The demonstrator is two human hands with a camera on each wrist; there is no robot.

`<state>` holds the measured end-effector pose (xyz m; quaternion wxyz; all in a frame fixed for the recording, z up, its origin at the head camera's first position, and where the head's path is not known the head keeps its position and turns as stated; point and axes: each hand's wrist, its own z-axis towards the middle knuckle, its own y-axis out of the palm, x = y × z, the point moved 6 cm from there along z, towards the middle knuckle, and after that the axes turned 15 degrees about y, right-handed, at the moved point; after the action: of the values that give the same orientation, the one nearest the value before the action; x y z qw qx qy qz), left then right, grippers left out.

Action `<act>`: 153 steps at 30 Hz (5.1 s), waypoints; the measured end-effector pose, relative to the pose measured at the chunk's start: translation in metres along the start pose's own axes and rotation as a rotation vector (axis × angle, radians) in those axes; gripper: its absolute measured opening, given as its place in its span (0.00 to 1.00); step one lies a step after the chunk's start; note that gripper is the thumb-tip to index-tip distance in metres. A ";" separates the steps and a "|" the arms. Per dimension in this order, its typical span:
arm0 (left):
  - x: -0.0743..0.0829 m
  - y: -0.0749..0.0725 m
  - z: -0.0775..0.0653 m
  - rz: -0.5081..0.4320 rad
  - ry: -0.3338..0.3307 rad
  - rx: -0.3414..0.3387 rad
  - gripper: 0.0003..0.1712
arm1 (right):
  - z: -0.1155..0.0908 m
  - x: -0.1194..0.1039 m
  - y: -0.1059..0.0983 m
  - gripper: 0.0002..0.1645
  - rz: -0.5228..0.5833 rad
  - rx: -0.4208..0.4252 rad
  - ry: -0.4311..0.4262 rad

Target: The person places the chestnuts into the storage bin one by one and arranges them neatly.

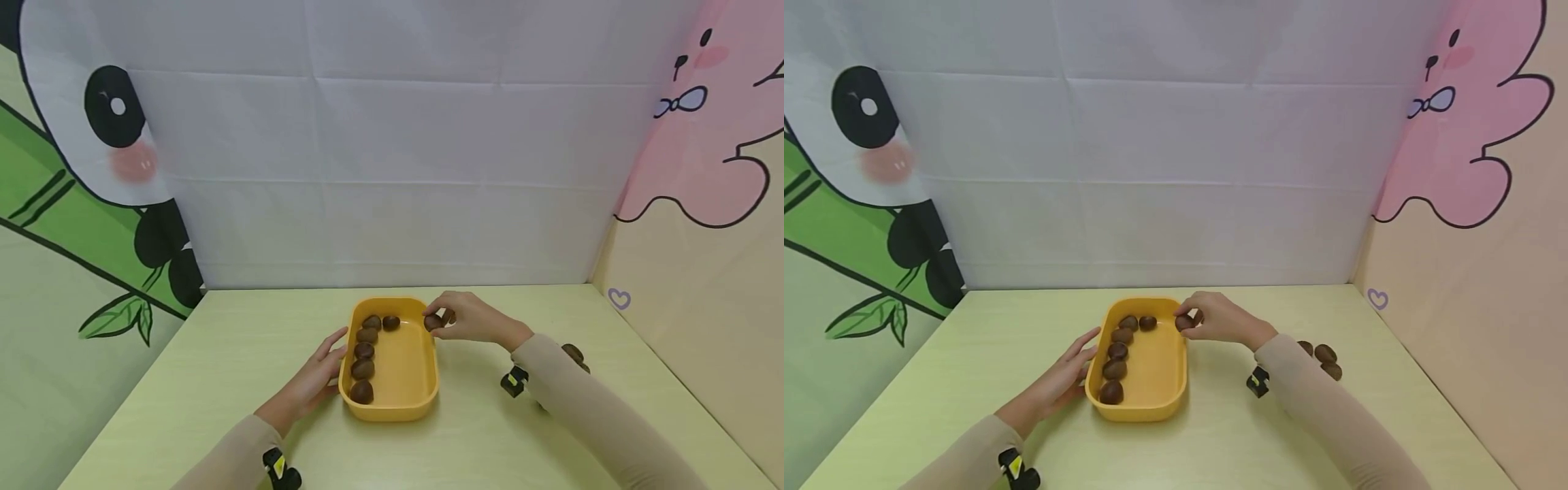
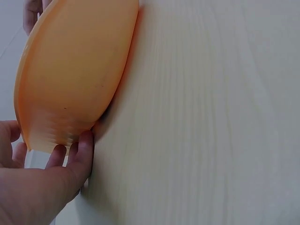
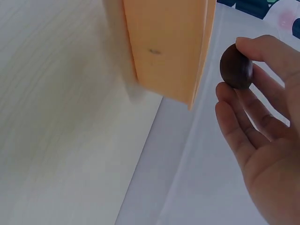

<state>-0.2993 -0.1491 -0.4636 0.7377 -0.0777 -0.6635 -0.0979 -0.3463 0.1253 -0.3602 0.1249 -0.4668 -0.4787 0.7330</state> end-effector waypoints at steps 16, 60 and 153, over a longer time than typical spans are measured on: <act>0.000 -0.002 0.000 0.008 0.004 -0.002 0.33 | 0.062 -0.011 0.055 0.19 -0.069 -0.046 0.054; 0.001 0.000 0.002 0.010 0.014 -0.031 0.32 | 0.074 -0.004 0.071 0.19 -0.141 -0.036 0.163; -0.001 0.001 0.000 0.004 -0.007 -0.029 0.33 | -0.087 0.017 -0.030 0.21 -0.124 0.025 0.061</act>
<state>-0.2987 -0.1478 -0.4641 0.7342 -0.0904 -0.6645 -0.1057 -0.2933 0.2019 -0.3546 0.1904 -0.4569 -0.4934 0.7153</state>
